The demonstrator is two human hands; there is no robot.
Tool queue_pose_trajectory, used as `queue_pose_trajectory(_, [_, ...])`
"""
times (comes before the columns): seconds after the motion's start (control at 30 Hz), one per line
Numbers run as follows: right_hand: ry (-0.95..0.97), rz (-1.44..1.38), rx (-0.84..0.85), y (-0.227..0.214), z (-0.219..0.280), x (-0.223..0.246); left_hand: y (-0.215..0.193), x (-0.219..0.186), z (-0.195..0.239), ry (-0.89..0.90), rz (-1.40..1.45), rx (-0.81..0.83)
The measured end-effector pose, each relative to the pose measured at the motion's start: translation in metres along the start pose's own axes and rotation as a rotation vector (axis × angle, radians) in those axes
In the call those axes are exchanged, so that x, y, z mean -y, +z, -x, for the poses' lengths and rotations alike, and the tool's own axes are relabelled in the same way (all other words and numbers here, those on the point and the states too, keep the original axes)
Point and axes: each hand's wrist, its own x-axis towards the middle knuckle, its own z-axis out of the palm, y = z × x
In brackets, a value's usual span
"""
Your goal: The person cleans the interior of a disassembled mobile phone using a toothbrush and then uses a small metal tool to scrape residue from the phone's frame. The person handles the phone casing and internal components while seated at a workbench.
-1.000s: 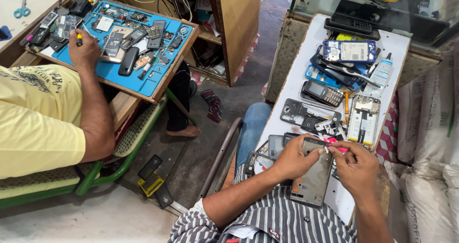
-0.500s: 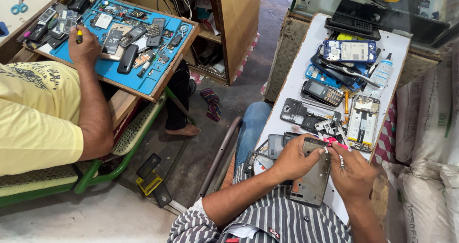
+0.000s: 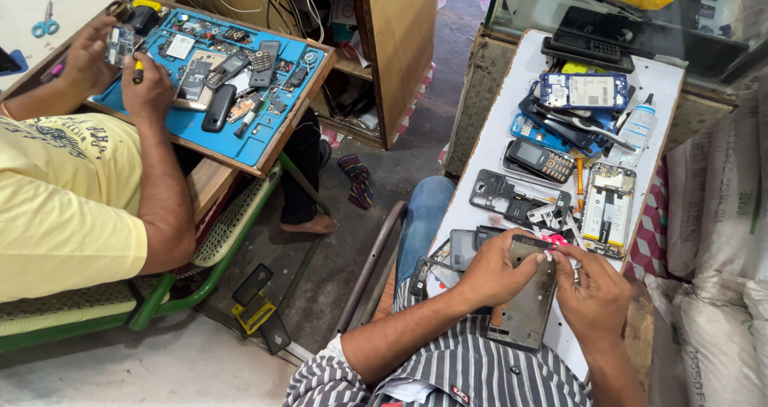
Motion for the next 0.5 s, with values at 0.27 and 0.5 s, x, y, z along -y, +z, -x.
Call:
queue_pose_trajectory(0.27, [-0.006,0.177,0.147,-0.005,-0.009,-0.006,-0.002,-0.009,0.000,-0.010,-0.082,0.014])
queue_pose_trajectory(0.5, [-0.145,0.246,0.092,0.004,-0.004,-0.017,0.000,0.000,-0.001,0.100,-0.039,0.004])
